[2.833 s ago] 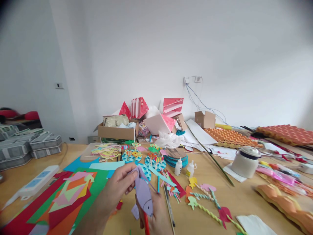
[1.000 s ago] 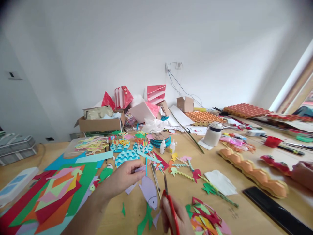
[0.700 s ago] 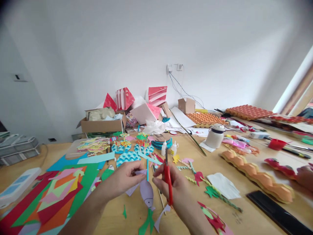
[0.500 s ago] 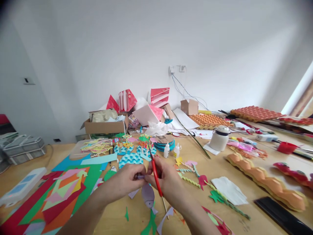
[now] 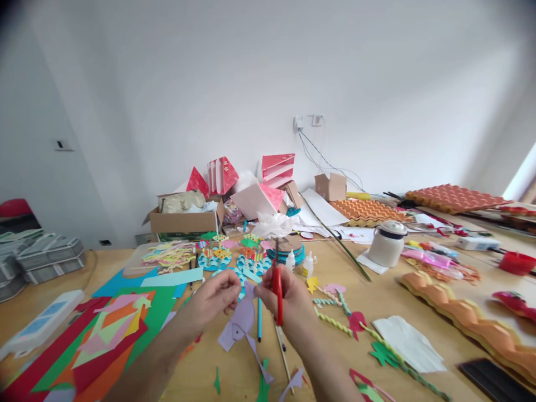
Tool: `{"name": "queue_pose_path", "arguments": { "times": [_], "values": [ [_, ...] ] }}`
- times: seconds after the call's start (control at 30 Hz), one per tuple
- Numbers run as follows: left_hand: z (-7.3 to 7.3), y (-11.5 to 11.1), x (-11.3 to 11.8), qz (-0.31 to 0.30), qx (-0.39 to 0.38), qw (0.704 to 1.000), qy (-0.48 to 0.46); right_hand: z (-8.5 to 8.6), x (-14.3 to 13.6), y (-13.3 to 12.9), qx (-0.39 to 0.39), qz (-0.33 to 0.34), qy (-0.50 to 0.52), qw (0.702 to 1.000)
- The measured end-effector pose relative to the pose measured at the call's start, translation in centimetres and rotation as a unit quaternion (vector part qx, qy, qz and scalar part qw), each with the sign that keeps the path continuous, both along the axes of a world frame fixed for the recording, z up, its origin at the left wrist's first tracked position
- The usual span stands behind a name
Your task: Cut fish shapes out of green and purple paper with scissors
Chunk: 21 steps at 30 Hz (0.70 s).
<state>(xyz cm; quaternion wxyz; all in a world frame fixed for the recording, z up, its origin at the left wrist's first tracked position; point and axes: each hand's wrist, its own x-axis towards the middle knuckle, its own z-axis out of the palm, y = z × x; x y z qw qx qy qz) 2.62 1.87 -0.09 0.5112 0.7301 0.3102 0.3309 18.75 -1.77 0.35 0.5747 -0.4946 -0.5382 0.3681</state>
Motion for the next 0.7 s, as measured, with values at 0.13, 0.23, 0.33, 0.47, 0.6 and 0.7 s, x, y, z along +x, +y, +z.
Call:
{"name": "queue_pose_path", "arguments": {
  "times": [0.13, 0.23, 0.33, 0.47, 0.6, 0.7],
  "values": [
    [-1.4, 0.1, 0.5, -0.010, -0.025, 0.997, -0.072, -1.2, -0.4, 0.5, 0.029, -0.041, 0.085, 0.995],
    [-2.0, 0.4, 1.1, 0.038, -0.016, 0.998, -0.037, -1.9, -0.6, 0.8, 0.040, -0.046, 0.099, 0.993],
    [-1.6, 0.6, 1.2, 0.071, -0.001, 0.997, -0.028, -2.2, -0.4, 1.0, 0.043, -0.048, 0.098, 0.993],
    [-0.9, 0.9, 0.6, 0.080, -0.036, 0.996, -0.027, -2.8, -0.2, 1.2, 0.036, -0.037, 0.079, 0.996],
    [-0.6, 1.4, -0.1, 0.111, -0.037, 0.993, -0.026, -3.4, 0.1, 1.2, 0.045, -0.026, 0.067, 0.996],
    [-0.3, 1.5, -0.4, 0.126, -0.008, 0.992, -0.014, -3.4, 0.7, 1.0, 0.038, -0.024, 0.059, 0.997]
  ]
}}
